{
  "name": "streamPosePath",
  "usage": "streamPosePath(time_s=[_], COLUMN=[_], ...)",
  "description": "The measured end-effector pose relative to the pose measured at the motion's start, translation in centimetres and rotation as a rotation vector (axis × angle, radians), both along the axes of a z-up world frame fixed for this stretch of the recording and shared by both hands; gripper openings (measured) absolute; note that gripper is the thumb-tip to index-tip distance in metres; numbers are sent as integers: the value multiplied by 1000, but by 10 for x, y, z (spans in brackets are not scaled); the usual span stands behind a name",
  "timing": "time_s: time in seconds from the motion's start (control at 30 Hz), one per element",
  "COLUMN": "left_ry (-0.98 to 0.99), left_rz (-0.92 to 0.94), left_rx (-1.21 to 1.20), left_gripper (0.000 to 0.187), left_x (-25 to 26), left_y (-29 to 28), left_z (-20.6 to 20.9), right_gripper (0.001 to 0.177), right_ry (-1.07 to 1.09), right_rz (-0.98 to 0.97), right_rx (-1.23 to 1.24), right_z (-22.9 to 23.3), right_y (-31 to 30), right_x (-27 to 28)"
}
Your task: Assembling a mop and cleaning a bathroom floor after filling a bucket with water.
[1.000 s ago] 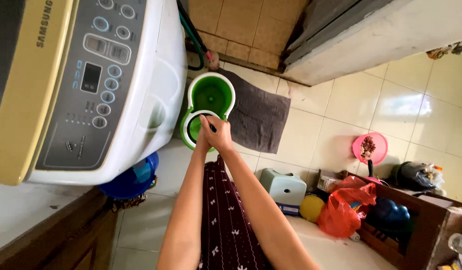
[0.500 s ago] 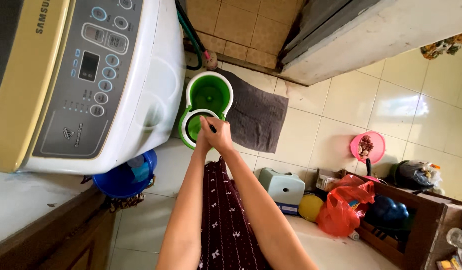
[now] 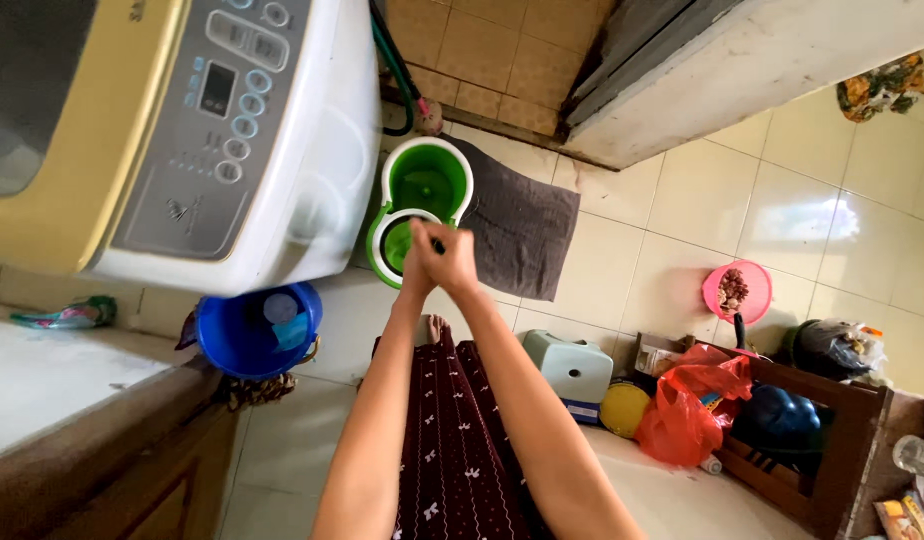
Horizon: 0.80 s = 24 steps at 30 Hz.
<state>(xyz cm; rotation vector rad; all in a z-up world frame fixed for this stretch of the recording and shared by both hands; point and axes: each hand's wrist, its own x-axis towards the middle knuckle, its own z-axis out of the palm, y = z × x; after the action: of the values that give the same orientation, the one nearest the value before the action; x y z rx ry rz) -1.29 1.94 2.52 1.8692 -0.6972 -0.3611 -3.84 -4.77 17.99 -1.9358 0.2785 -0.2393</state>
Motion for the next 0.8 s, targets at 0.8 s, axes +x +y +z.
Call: streamPosePath(time_s=[0.8], left_ry=[-48], left_rz=[436], left_rx=[-280], left_gripper=[22], left_x=[-4], left_y=[-21], left_z=[294], right_gripper=[47], right_ry=[-325], right_rz=[-158], right_rx=[271], right_z=[247], right_y=[-2], right_x=[11])
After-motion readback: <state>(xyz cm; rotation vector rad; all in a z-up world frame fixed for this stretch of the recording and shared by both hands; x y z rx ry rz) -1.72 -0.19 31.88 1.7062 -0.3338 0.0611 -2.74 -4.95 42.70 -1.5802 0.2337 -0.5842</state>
